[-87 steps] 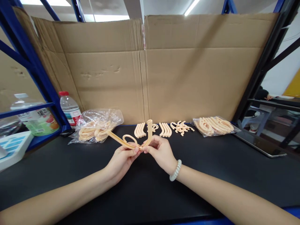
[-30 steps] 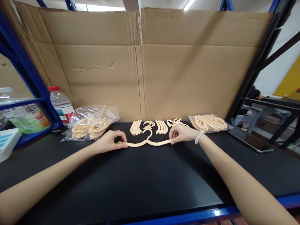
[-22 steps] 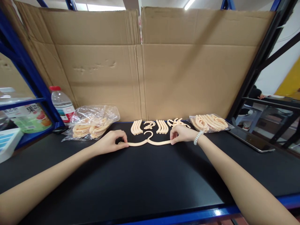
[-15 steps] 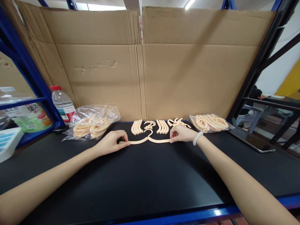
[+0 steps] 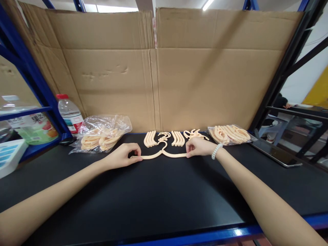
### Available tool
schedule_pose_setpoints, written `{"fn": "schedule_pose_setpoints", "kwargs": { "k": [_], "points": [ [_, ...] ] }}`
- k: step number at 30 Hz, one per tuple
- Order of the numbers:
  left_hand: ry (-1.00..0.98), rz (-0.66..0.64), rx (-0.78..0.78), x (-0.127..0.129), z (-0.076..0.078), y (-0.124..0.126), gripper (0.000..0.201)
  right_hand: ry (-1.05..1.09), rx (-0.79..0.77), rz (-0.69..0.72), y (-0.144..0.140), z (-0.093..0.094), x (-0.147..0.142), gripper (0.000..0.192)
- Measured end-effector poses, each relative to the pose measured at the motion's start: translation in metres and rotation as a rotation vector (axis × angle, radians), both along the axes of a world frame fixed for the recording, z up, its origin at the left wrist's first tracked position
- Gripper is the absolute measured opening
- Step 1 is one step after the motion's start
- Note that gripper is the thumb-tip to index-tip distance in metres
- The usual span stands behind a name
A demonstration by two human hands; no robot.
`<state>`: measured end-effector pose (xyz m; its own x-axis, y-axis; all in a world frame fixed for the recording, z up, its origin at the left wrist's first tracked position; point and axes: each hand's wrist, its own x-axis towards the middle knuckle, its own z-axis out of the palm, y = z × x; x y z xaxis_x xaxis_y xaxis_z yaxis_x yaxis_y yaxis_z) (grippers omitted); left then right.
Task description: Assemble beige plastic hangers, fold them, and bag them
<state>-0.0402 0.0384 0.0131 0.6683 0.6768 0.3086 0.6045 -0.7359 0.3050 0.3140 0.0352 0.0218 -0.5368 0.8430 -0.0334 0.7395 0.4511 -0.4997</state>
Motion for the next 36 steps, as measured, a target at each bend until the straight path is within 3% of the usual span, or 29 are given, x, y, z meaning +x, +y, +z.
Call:
{"fn": "schedule_pose_setpoints", "kwargs": {
  "k": [14,21,30,36],
  "points": [
    [0.002,0.093,0.054,0.0025,-0.0056,0.001,0.019,-0.001,0.051,-0.055,0.0019,-0.0052,-0.003,0.015],
    [0.031,0.039,0.047,0.0013,-0.0047,-0.0002,0.017,-0.019,0.032,-0.016,0.0001,-0.0019,-0.0018,0.014],
    [0.003,0.13,0.087,0.0019,-0.0097,0.0022,0.018,-0.014,0.098,-0.07,0.0046,-0.0086,-0.0033,0.015],
    [0.029,0.039,0.068,0.001,-0.0086,0.0018,0.017,-0.02,0.031,0.001,0.0036,-0.0051,0.0002,0.02]
  ]
}}
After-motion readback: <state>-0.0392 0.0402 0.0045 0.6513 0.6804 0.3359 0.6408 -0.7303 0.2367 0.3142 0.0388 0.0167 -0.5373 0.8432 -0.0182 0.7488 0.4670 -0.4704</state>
